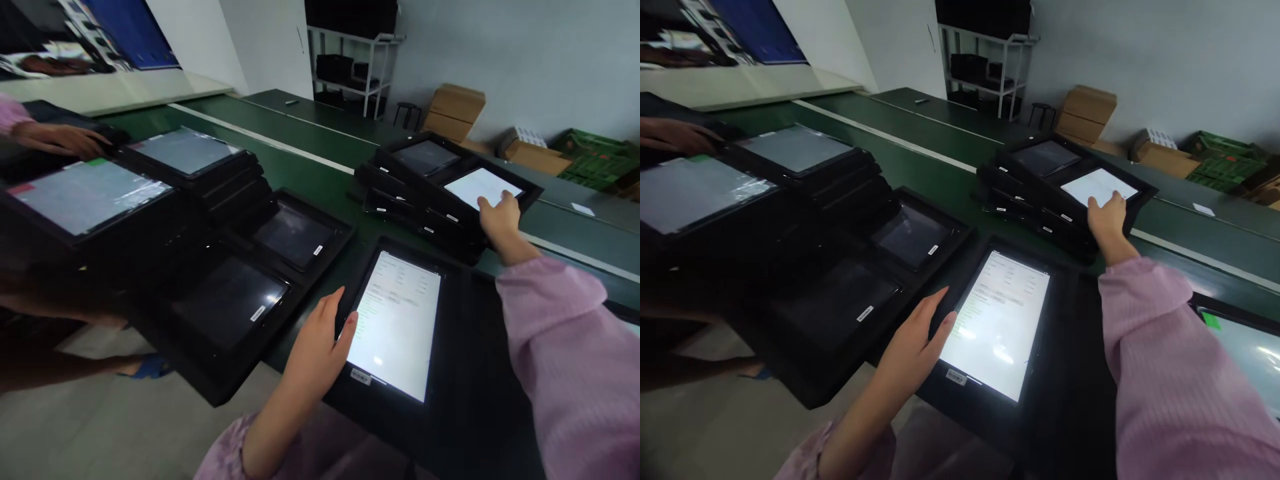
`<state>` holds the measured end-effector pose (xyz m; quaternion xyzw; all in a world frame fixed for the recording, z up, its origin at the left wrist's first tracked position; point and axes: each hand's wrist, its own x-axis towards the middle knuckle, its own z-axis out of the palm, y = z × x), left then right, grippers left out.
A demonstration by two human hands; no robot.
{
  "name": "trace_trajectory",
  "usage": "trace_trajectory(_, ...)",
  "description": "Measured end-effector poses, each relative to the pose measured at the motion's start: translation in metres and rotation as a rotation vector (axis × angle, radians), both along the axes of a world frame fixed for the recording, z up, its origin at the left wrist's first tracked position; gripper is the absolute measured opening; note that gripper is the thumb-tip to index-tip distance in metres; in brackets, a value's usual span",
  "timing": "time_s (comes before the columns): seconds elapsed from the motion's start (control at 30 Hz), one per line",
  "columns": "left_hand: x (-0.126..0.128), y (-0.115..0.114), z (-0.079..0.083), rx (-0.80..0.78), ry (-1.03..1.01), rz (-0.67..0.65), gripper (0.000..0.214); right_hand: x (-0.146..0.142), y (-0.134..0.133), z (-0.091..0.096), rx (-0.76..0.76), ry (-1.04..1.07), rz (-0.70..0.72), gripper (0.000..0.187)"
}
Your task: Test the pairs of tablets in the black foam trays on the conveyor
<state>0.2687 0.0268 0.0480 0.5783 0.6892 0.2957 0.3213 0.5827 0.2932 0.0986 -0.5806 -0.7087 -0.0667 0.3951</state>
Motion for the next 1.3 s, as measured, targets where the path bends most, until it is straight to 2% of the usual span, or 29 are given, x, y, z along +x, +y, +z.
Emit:
trace_trajectory(0.07,0.0,-0.001,0.0,-0.002,-0.014,-0.001,0.072,-0.024,-0.036,-0.015,-0.032,0.028,0.017,0.043)
trace_trajectory(0.1,-0.001,-0.001,0.0,0.003,-0.019,-0.006,0.072,-0.035,-0.062,-0.021,-0.05,0.019,0.069,0.038)
trace_trajectory(0.13,-0.001,-0.002,0.0,0.012,-0.023,-0.016,0.071,-0.046,-0.094,-0.026,-0.07,-0.008,0.169,0.03)
trace_trajectory(0.2,-0.001,-0.003,0.0,0.032,-0.026,-0.031,0.071,-0.062,-0.165,-0.029,-0.096,-0.128,0.486,0.028)
trace_trajectory(0.3,-0.001,-0.005,0.001,0.046,-0.019,-0.035,0.071,-0.075,-0.259,-0.023,-0.179,-0.283,0.66,0.03)
trace_trajectory(0.33,0.0,-0.006,0.001,0.044,-0.016,-0.033,0.072,-0.077,-0.28,-0.022,-0.22,-0.336,0.693,0.031)
trace_trajectory(0.4,0.0,-0.007,0.002,0.037,-0.007,-0.037,0.073,-0.08,-0.304,-0.022,-0.244,-0.391,0.729,0.031)
trace_trajectory(0.47,0.0,-0.009,0.003,0.027,-0.001,-0.045,0.074,-0.081,-0.309,-0.027,-0.248,-0.414,0.714,0.031)
trace_trajectory(0.7,-0.002,-0.01,0.004,0.008,-0.029,-0.062,0.075,-0.081,-0.291,-0.037,-0.228,-0.37,0.53,0.028)
trace_trajectory(0.93,-0.001,-0.01,0.005,0.001,-0.038,-0.056,0.077,-0.076,-0.287,-0.033,-0.222,-0.314,0.59,0.031)
trace_trajectory(1.13,-0.003,-0.01,0.003,0.029,-0.027,-0.06,0.076,-0.077,-0.287,-0.027,-0.263,-0.353,0.764,0.027)
trace_trajectory(1.2,-0.004,-0.01,0.003,0.03,-0.027,-0.058,0.074,-0.078,-0.287,-0.029,-0.255,-0.365,0.735,0.028)
trace_trajectory(1.3,-0.004,-0.011,0.005,0.01,-0.034,-0.051,0.072,-0.081,-0.287,-0.033,-0.272,-0.412,0.616,0.034)
